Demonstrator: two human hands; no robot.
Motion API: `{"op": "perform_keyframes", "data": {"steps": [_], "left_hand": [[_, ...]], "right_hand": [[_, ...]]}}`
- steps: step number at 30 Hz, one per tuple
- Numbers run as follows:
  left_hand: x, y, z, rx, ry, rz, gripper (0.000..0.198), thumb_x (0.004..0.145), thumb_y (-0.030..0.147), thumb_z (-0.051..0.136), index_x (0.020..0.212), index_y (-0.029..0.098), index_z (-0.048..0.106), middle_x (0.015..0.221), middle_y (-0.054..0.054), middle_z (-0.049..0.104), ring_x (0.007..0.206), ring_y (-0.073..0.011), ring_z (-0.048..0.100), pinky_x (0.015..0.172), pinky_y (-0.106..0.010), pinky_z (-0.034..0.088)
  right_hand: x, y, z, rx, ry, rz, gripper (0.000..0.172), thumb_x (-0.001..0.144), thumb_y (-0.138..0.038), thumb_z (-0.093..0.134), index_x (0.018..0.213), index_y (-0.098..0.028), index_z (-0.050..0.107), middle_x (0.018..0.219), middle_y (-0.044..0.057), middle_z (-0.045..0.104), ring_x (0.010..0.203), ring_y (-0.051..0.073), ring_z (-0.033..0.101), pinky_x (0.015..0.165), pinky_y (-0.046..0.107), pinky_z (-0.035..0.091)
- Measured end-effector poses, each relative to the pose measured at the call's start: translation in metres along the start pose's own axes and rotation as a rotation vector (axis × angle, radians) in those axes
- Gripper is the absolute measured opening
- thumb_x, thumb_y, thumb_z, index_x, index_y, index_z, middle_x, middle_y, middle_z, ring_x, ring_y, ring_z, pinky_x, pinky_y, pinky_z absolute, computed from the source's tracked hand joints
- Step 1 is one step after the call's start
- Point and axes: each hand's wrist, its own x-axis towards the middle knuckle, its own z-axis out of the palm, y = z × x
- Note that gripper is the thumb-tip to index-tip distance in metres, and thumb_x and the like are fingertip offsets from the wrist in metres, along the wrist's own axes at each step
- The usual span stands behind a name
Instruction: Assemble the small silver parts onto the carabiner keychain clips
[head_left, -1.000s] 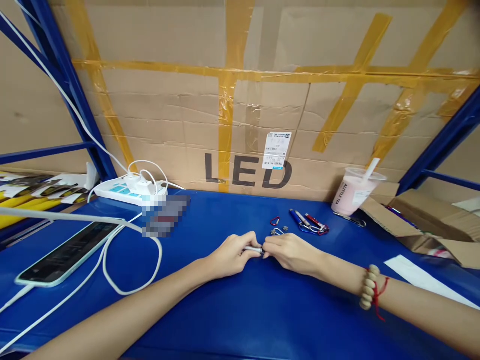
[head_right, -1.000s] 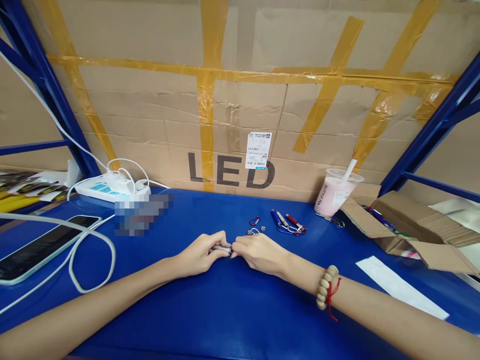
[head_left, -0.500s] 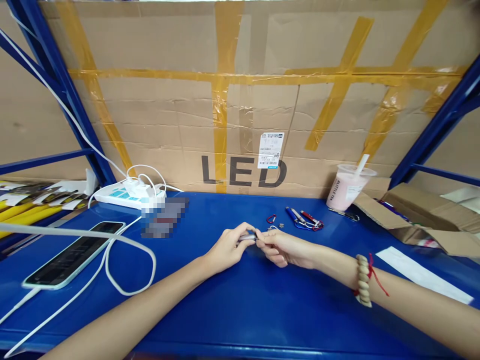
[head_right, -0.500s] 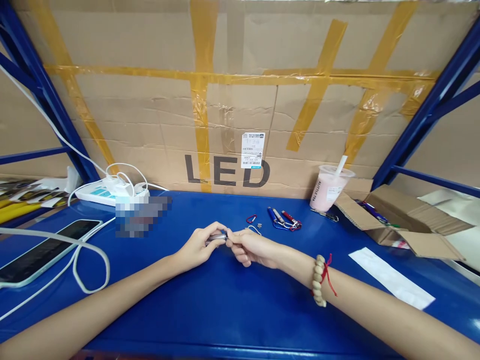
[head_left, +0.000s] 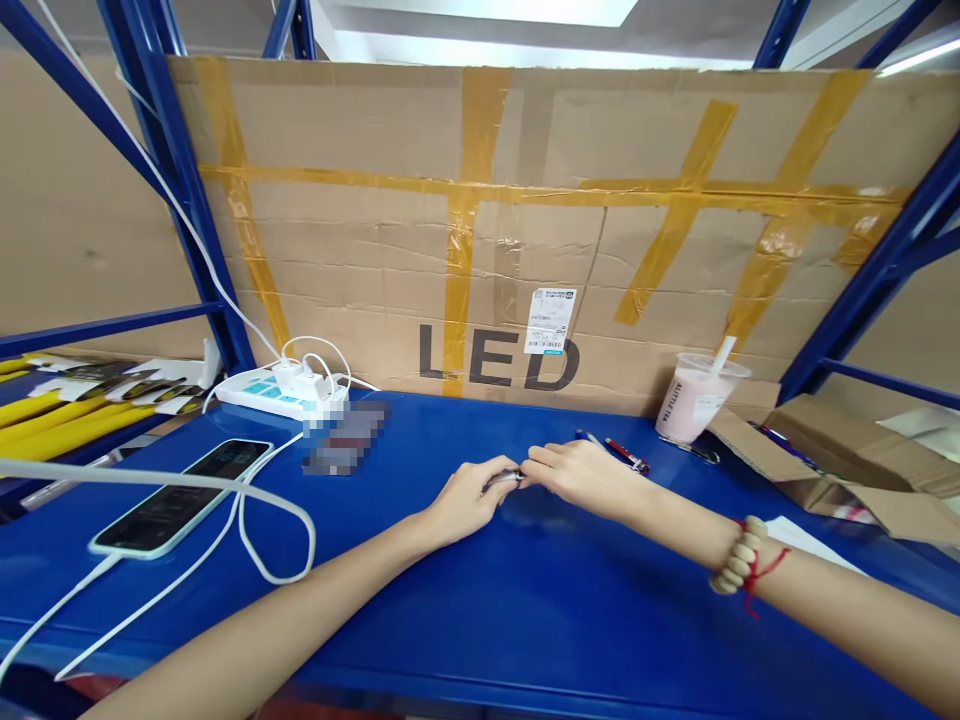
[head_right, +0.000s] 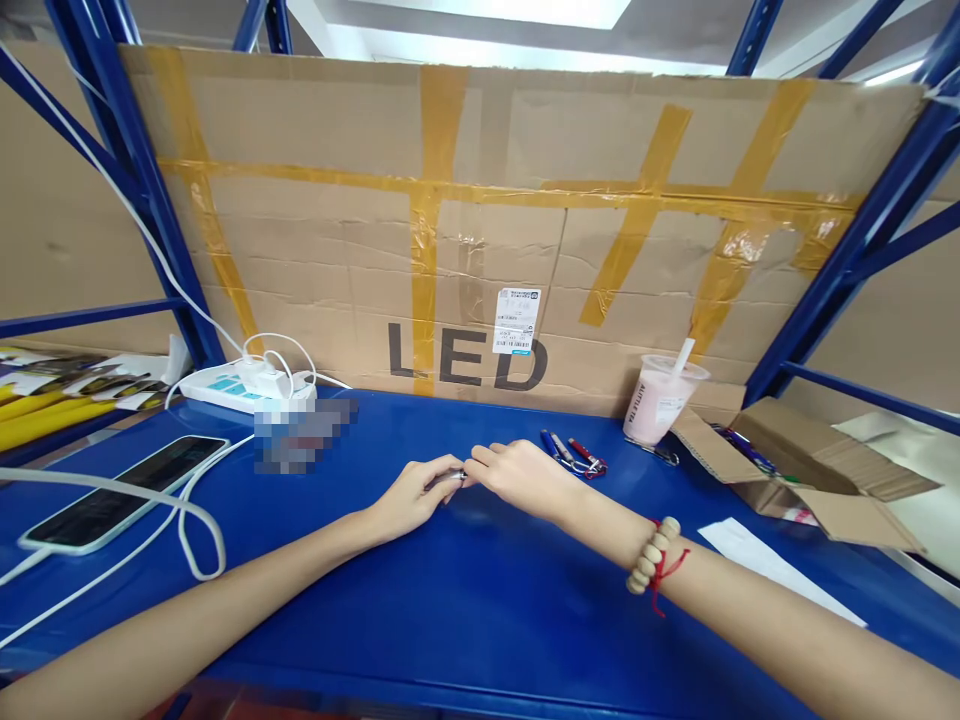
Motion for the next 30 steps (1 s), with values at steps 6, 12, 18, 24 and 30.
{"op": "perform_keyframes", "data": {"steps": [6,12,18,24,30], "left_hand": [[-0.003,0.005,-0.005,-0.013,-0.067,0.042,0.018,0.093,0.028,0.029,0.088,0.019,0.044,0.068,0.004,0.044,0.060,-0.0096,0.040,0.057,-0.021,0.032],[-0.007,0.009,0.000,-0.015,-0.061,-0.009,0.014,0.092,0.027,0.029,0.089,0.019,0.040,0.065,0.005,0.040,0.055,-0.0096,0.034,0.054,-0.021,0.029],[-0.009,0.011,0.007,-0.023,-0.053,0.045,0.010,0.090,0.022,0.032,0.080,0.021,0.033,0.076,0.000,0.052,0.063,-0.0113,0.049,0.058,-0.022,0.037],[-0.010,0.010,0.005,0.103,-0.017,0.137,0.011,0.090,0.017,0.032,0.080,0.020,0.035,0.087,-0.005,0.061,0.080,-0.0164,0.061,0.066,-0.024,0.045],[-0.006,0.010,-0.002,0.245,-0.053,0.189,0.020,0.091,0.018,0.033,0.106,0.018,0.046,0.100,-0.007,0.064,0.092,-0.0177,0.060,0.079,-0.027,0.045]], "right_hand": [[0.005,0.008,-0.014,0.203,-0.040,0.058,0.021,0.091,-0.025,0.042,0.081,-0.017,0.059,0.078,0.003,0.063,0.067,0.013,0.059,0.052,0.023,0.032],[0.000,0.014,-0.013,0.504,-0.015,0.099,0.029,0.091,-0.031,0.041,0.073,-0.017,0.060,0.072,0.002,0.062,0.064,0.011,0.057,0.055,0.021,0.035],[-0.004,0.013,0.001,0.816,-0.034,0.045,0.039,0.092,-0.037,0.036,0.065,-0.017,0.057,0.057,0.000,0.058,0.051,0.009,0.052,0.057,0.022,0.039],[-0.005,-0.007,0.006,1.273,-0.089,0.338,0.039,0.086,-0.043,0.042,0.060,-0.016,0.049,0.048,-0.002,0.051,0.040,0.009,0.052,0.046,0.021,0.041],[-0.001,-0.015,0.007,1.976,-0.349,0.718,0.031,0.079,-0.043,0.056,0.067,-0.016,0.048,0.047,-0.009,0.038,0.037,0.004,0.038,0.040,0.018,0.043]]}}
